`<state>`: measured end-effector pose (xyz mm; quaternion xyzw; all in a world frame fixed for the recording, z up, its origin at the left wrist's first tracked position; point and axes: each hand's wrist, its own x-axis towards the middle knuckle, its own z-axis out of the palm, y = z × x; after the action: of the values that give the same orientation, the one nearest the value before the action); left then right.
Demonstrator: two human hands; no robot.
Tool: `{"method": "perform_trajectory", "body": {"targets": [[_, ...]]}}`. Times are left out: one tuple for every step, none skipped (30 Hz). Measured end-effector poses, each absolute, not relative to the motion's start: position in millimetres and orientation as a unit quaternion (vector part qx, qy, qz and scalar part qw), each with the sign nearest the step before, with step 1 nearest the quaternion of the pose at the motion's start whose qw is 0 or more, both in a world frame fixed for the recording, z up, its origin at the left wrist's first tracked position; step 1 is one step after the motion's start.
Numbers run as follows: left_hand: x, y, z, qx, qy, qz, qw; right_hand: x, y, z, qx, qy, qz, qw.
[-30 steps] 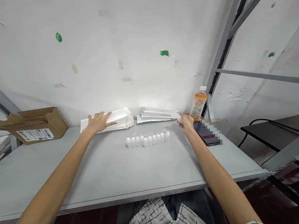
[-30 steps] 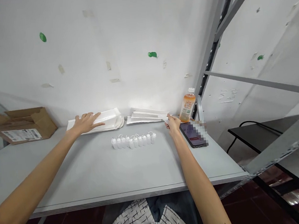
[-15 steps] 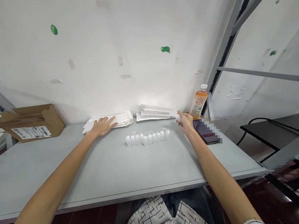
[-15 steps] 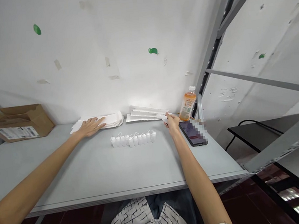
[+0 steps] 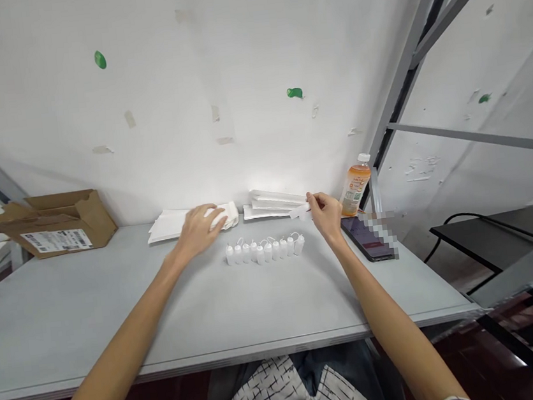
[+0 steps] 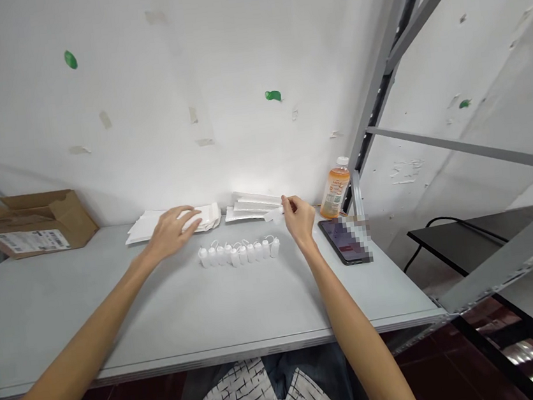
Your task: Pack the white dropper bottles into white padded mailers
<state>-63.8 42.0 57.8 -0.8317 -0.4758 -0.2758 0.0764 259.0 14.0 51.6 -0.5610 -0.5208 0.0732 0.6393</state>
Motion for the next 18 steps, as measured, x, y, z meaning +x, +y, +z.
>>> {"method": "perform_trajectory", "body": {"targets": [[-53.0,30.8,61.0,-0.847,-0.444,-0.286,0.056,252.2,8.8,55.0,-0.550,-0.544,0.056,0.631],[-42.1,19.8,64.1,-0.857,-0.418,-0.299,0.033,244.8,3.2,58.1,-0.535,-0.566,0.046,0.625],[-31.2,9.5,67.0,-0.863,-0.396,-0.312,0.009,237.1,-2.5,60.6,-0.520,-0.582,0.041,0.623],[-20.8,0.1,69.6,-0.868,-0.373,-0.327,-0.017,229.3,-8.0,62.4,-0.505,-0.598,0.043,0.621],[-11.2,-8.0,71.8,-0.873,-0.352,-0.335,-0.038,221.5,-13.4,63.5,-0.491,-0.612,0.042,0.618],[-2.9,-14.9,73.4,-0.878,-0.334,-0.338,-0.056,213.9,-18.4,63.9,-0.476,-0.626,0.039,0.616],[3.9,-20.4,74.3,-0.881,-0.322,-0.340,-0.071,206.5,-22.9,63.5,-0.459,-0.641,0.033,0.615],[9.0,-24.7,74.4,-0.882,-0.315,-0.339,-0.087,199.6,-26.8,62.4,-0.441,-0.654,0.026,0.614],[12.4,-28.0,74.0,-0.881,-0.315,-0.336,-0.106,193.2,-30.0,60.9,-0.422,-0.666,0.019,0.615],[14.3,-30.4,73.0,-0.879,-0.317,-0.332,-0.132,187.5,-32.6,59.0,-0.406,-0.674,0.011,0.617],[14.8,-32.3,71.7,-0.874,-0.318,-0.328,-0.166,182.7,-34.5,57.0,-0.392,-0.679,0.004,0.621],[14.3,-33.6,70.4,-0.866,-0.319,-0.324,-0.207,178.7,-35.9,55.2,-0.381,-0.682,-0.003,0.625],[13.1,-34.8,69.3,-0.855,-0.320,-0.321,-0.252,175.7,-36.8,53.8,-0.374,-0.683,-0.009,0.627],[11.7,-35.7,68.4,-0.841,-0.321,-0.317,-0.299,173.7,-37.3,52.9,-0.369,-0.685,-0.013,0.628],[10.2,-36.4,67.8,-0.824,-0.324,-0.313,-0.343,172.6,-37.7,52.6,-0.367,-0.688,-0.013,0.627],[8.8,-37.0,67.5,-0.807,-0.331,-0.307,-0.381,172.4,-37.9,52.9,-0.368,-0.691,-0.007,0.623],[7.8,-37.3,67.3,-0.791,-0.338,-0.300,-0.413,173.0,-38.1,53.8,-0.372,-0.694,0.004,0.616],[7.0,-37.4,67.1,-0.778,-0.342,-0.294,-0.438,174.2,-38.4,55.3,-0.379,-0.696,0.020,0.610]]}}
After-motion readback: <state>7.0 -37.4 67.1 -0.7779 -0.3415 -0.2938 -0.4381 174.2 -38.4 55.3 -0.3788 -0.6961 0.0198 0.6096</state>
